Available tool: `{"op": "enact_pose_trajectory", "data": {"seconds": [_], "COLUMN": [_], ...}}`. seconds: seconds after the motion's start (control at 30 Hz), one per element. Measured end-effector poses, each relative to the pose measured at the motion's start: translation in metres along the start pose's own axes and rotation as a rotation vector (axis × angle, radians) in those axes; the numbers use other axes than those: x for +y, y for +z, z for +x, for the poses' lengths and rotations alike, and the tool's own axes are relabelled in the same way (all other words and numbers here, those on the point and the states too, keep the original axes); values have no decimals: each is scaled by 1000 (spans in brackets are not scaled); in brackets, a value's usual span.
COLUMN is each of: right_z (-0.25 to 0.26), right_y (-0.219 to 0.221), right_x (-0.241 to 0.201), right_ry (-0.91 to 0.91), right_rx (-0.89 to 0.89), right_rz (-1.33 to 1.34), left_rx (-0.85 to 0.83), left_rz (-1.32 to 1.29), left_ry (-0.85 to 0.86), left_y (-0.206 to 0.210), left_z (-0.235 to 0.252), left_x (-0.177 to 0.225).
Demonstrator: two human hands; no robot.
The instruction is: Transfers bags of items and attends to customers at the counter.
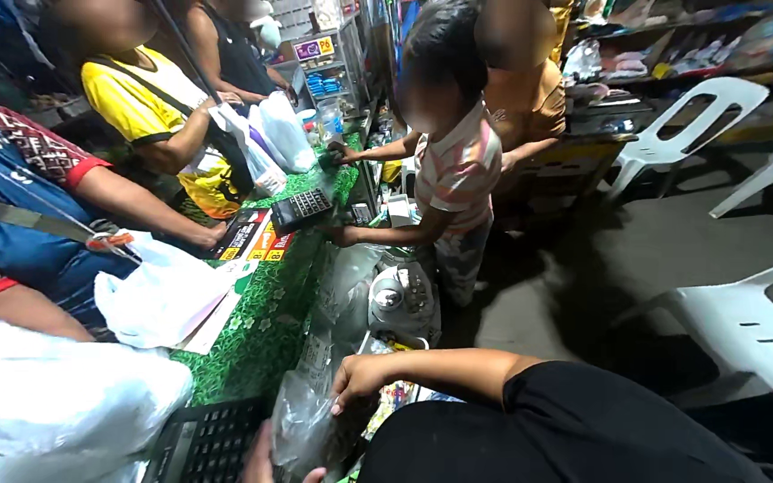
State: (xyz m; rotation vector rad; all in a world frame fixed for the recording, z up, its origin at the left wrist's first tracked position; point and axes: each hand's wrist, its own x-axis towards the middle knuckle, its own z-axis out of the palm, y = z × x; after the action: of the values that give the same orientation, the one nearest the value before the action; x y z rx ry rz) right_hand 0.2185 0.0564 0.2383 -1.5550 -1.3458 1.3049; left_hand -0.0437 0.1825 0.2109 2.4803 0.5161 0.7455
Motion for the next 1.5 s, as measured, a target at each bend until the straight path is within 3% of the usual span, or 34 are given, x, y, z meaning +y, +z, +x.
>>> {"op": "enact_pose_trajectory", "data": {"seconds": [0.13,0.3,0.47,0.6,0.7,0.83,1.03,1.2,1.33,1.5], "right_z": [0,-15,-33,-41,-51,-62,-69,-81,-106,-115], "right_y": [8,-1,-25,-33,-28,-16,-8,-24,-43,-65], "right_x": [-7,-14,4,34,56,73,86,85,71,64], "right_ry": [-84,-118,-87,35,136,288,269,167,-85,-369], "right_rx": [-5,59,305,533,554,563,552,561,525,356], "right_rz": [30,165,477,854,1143,1413,1491,1493,1453,1446], "left_rx": [-45,156,313,411,409,310,223,217,269,408], "left_rz": [-3,-19,-76,-363,-672,-1056,-1188,-1287,-1299,-1245], "left_ry": [-57,-72,-231,-462,-592,-655,-639,-569,-543,-569], "left_y": [26,31,29,28,20,6,0,-1,-6,-18], "left_z": [16,26,38,53,66,76,82,79,71,68], "left_x": [36,52,58,60,77,83,89,97,105,116]}}
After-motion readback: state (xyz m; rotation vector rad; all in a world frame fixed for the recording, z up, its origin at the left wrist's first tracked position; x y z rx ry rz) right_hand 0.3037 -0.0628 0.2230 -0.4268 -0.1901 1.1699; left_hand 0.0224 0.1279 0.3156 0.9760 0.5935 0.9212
